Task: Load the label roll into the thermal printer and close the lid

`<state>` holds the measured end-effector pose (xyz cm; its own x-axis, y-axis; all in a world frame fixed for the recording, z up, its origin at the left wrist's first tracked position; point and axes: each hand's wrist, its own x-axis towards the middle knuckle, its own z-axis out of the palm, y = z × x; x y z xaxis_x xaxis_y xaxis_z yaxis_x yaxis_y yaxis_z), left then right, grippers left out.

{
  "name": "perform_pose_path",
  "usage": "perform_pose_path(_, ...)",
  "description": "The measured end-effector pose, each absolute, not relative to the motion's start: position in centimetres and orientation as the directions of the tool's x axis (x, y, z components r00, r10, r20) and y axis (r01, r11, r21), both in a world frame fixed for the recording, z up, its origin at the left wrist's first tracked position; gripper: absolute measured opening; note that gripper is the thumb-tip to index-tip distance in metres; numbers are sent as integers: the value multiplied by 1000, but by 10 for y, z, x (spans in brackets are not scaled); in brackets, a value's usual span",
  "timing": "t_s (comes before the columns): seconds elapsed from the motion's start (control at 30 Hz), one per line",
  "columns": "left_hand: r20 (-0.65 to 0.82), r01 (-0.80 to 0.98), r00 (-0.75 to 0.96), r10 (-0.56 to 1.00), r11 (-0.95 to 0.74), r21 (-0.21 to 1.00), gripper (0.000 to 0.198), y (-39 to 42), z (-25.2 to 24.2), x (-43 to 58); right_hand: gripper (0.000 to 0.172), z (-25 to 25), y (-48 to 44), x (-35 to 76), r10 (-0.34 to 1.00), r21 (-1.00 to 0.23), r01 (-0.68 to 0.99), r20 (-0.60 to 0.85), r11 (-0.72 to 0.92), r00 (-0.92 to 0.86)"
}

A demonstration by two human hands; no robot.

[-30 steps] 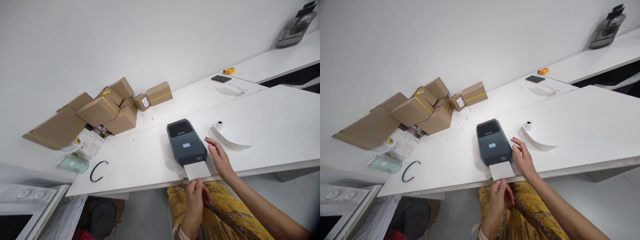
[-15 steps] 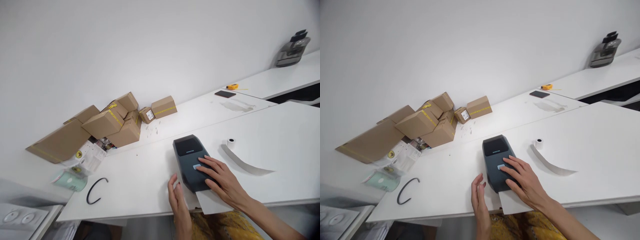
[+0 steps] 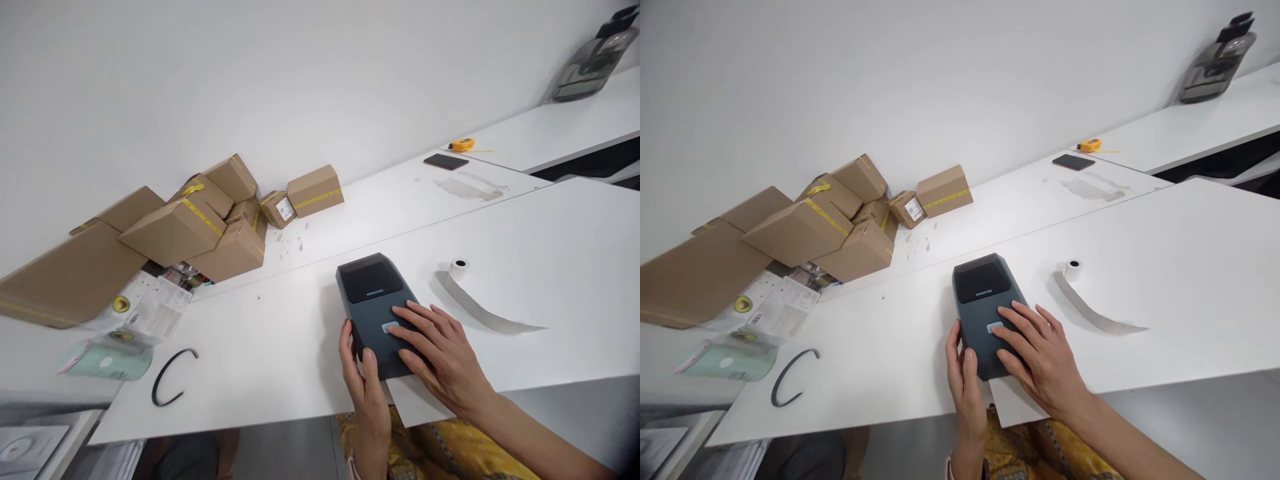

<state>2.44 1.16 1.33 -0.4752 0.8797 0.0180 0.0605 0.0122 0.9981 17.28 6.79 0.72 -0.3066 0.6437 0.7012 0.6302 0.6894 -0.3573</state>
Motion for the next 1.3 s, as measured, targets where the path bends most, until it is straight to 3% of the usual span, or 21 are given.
perform_pose_path(0.1,-10,45,-466,885,35,998,62,10,13,27,32,5,65,177,674,-451,556,676,698,-298)
perform_pose_path(0.17,-29,27,-447,894,46,999,64,8,14,27,36,3,61,183,737,-581,472,615,663,-280)
perform_pose_path(0.27,6,48,-431,902,17,999,63,7,16,25,47,0,55,192,899,-818,375,415,436,-140)
perform_pose_path(0.37,76,99,-437,896,-36,994,63,6,16,24,53,-2,55,198,971,-924,299,234,240,-56)
perform_pose_path(0.63,20,39,-455,890,-3,999,65,3,7,30,61,-8,52,192,988,-974,189,108,126,-106)
perform_pose_path(0.77,120,121,-435,892,-75,990,64,3,14,33,61,-7,50,191,990,-979,168,97,113,-102)
perform_pose_path(0.9,290,279,-246,925,-219,935,57,0,33,46,61,0,50,193,985,-984,115,121,135,-123)
perform_pose_path(0.97,312,257,-290,905,-241,936,58,0,41,50,61,2,50,195,984,-985,108,118,133,-131)
perform_pose_path(1.1,185,112,-508,841,-148,983,63,5,40,42,62,-3,51,193,986,-993,61,91,100,-138)
perform_pose_path(1.2,26,10,-495,868,-25,1000,69,8,24,30,63,-11,52,188,993,-997,21,68,70,-94)
perform_pose_path(1.3,-3,11,-449,893,8,1000,73,5,9,26,61,-13,51,181,997,-997,15,70,71,-40)
